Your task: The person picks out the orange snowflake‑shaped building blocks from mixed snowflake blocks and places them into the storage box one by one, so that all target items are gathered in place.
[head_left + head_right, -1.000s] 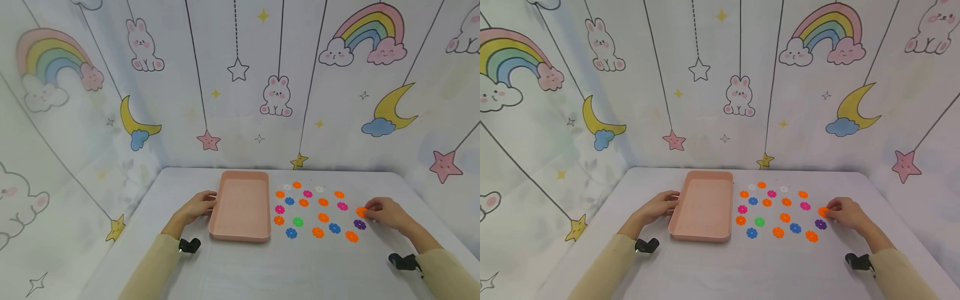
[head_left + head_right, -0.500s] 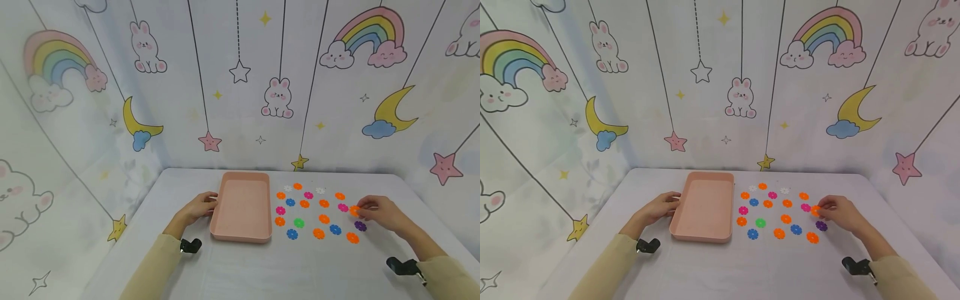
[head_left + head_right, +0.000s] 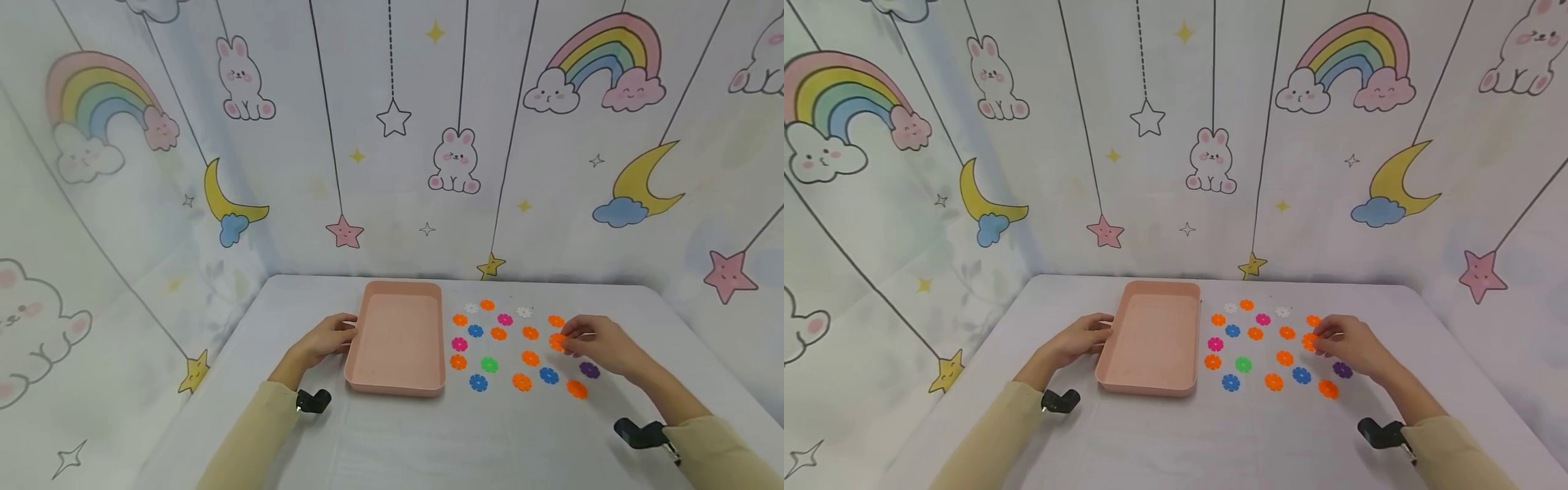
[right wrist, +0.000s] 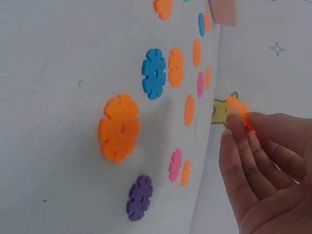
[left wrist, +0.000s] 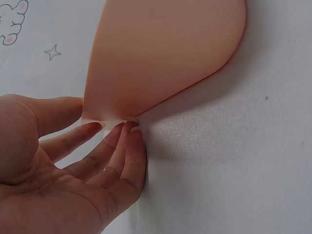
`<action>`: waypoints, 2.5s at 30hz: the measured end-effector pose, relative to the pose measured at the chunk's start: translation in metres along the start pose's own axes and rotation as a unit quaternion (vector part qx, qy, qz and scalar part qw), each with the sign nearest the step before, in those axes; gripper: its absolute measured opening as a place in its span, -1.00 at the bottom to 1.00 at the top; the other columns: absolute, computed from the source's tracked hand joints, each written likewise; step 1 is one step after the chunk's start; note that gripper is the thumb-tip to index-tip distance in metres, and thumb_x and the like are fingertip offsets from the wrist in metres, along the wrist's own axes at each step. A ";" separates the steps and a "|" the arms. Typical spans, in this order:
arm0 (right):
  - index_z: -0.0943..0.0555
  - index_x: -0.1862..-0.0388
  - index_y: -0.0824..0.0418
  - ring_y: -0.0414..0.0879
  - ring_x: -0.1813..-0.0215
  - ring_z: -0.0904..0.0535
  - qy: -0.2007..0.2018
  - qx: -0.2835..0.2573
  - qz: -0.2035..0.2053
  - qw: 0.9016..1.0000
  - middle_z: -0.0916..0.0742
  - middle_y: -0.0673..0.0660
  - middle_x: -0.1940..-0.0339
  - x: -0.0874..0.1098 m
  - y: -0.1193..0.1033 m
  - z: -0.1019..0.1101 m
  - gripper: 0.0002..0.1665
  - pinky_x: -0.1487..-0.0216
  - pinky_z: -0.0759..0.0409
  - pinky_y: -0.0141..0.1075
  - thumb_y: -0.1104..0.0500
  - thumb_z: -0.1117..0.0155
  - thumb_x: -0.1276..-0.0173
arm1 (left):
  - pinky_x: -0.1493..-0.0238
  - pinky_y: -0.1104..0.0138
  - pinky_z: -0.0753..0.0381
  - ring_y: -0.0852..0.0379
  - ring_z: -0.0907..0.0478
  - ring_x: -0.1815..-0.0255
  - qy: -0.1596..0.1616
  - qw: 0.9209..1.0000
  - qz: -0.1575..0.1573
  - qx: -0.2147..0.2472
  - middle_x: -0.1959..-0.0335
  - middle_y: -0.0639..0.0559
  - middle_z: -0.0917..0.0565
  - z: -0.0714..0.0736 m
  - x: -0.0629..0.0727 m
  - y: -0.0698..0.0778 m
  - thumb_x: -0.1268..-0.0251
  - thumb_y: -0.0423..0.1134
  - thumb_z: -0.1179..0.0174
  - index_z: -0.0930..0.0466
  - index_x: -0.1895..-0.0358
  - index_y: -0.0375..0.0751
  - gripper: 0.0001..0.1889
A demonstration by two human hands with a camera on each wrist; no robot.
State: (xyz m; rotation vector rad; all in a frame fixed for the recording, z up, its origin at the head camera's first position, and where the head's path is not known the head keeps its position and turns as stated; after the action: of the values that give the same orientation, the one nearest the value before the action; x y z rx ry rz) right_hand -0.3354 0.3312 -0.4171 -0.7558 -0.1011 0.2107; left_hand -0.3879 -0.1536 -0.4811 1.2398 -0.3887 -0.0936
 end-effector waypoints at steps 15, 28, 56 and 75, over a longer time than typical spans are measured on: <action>-0.59 -0.01 0.37 0.02 0.15 -0.73 0.002 0.009 0.027 1.000 -0.72 0.13 0.20 -0.010 -0.022 -0.012 -0.74 0.12 -0.76 -0.28 0.22 -0.32 -0.46 | -0.22 0.08 -0.64 -0.19 -0.56 -0.27 0.005 1.000 -0.005 0.000 -0.31 -0.36 -0.50 0.000 -0.001 0.002 -0.59 -0.36 -0.02 -0.30 -0.46 -0.40 -0.53; -0.60 0.00 0.34 0.01 0.11 -0.72 -0.002 0.003 0.043 0.999 -0.72 0.13 0.17 -0.014 -0.042 -0.029 -0.76 0.10 -0.77 -0.23 0.25 -0.34 -0.44 | -0.21 0.07 -0.64 -0.16 -0.57 -0.25 0.012 1.000 0.000 -0.013 -0.29 -0.33 -0.53 0.001 -0.002 -0.001 -0.59 -0.34 -0.03 -0.32 -0.45 -0.38 -0.54; -0.62 0.06 0.30 0.08 0.18 -0.76 -0.055 -0.066 0.106 0.991 -0.74 0.12 0.20 -0.029 -0.095 -0.080 -0.83 0.12 -0.76 -0.32 0.27 -0.36 -0.43 | -0.20 0.07 -0.65 -0.17 -0.57 -0.23 -0.002 1.000 -0.009 0.000 -0.29 -0.41 -0.50 -0.003 0.001 0.002 -0.58 -0.38 0.00 -0.28 -0.44 -0.47 -0.53; -0.67 0.17 0.21 0.09 0.19 -0.71 -0.097 -0.065 0.159 0.980 -0.73 0.07 0.27 -0.040 -0.152 -0.131 -0.93 0.13 -0.70 -0.38 0.29 -0.35 -0.40 | -0.19 0.09 -0.66 -0.10 -0.61 -0.16 -0.005 1.000 -0.008 0.001 -0.24 -0.36 -0.54 -0.003 0.000 0.003 -0.58 -0.38 0.00 -0.27 -0.46 -0.47 -0.52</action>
State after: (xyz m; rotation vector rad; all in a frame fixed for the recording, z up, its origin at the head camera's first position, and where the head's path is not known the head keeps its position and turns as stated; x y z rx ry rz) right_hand -0.3294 0.1272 -0.4076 -0.8796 -0.1798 0.5880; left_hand -0.3875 -0.1501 -0.4791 1.2443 -0.3877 -0.1138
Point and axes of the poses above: each hand's wrist, its own x-axis away from the middle knuckle, its own z-axis out of the back of the hand, y = z × x, the point moved 10 cm from there along -x, towards the middle knuckle
